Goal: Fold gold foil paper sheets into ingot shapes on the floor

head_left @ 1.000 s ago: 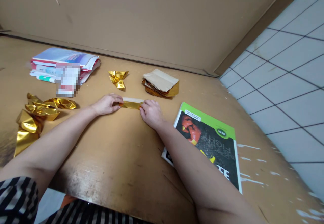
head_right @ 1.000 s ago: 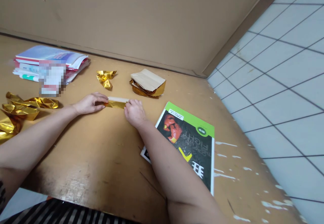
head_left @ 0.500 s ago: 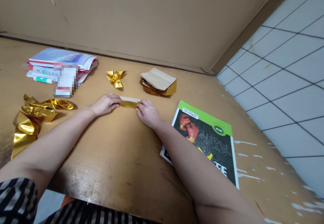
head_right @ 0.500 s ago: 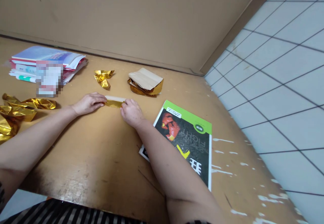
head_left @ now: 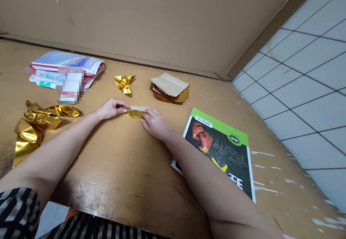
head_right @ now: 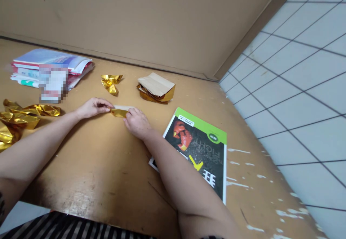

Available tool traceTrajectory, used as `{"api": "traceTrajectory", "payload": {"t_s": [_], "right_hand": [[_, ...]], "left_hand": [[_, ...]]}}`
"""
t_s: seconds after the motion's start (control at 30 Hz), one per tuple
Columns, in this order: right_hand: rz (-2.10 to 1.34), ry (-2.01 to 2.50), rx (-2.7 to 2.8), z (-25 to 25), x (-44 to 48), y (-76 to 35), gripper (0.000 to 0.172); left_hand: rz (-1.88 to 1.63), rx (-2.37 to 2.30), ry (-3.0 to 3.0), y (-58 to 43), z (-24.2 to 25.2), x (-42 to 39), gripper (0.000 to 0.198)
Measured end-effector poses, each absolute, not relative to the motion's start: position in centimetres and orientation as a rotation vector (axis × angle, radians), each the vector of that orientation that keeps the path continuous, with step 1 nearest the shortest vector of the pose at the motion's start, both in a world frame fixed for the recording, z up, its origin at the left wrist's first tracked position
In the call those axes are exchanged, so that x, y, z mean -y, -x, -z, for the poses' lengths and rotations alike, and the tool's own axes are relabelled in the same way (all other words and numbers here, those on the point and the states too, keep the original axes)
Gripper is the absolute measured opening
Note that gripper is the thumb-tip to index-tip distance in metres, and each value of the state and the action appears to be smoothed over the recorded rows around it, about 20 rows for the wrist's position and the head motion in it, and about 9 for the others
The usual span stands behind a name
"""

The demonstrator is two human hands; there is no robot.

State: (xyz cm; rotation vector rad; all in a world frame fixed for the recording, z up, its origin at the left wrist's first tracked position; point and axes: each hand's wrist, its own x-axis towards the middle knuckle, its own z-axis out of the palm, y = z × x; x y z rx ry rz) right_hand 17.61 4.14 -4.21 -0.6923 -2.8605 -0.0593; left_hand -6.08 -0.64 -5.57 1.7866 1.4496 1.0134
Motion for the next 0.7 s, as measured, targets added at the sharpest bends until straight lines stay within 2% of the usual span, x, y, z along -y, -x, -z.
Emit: {"api": "traceTrajectory", "payload": {"t_s": [0.13,0.4,0.7], "right_hand": [[0.053,0.665,2.861,4.2,-4.0,-17.6,0.028],[0.131,0.533,2.976,3.5,-3.4,-17.5,0.048],[0.214,0.528,3.041,3.0,-2.5,-17.1,0.051]], "left_hand": [[-1.007,-1.431,-1.782,6.1,5.5,0.6,0.027],[-0.984,-1.598,-1.956,5.3,6.1,0.4,0.026],[-0.951,-1.776,-2.193,4.2,6.2,0.2,0.023]]}}
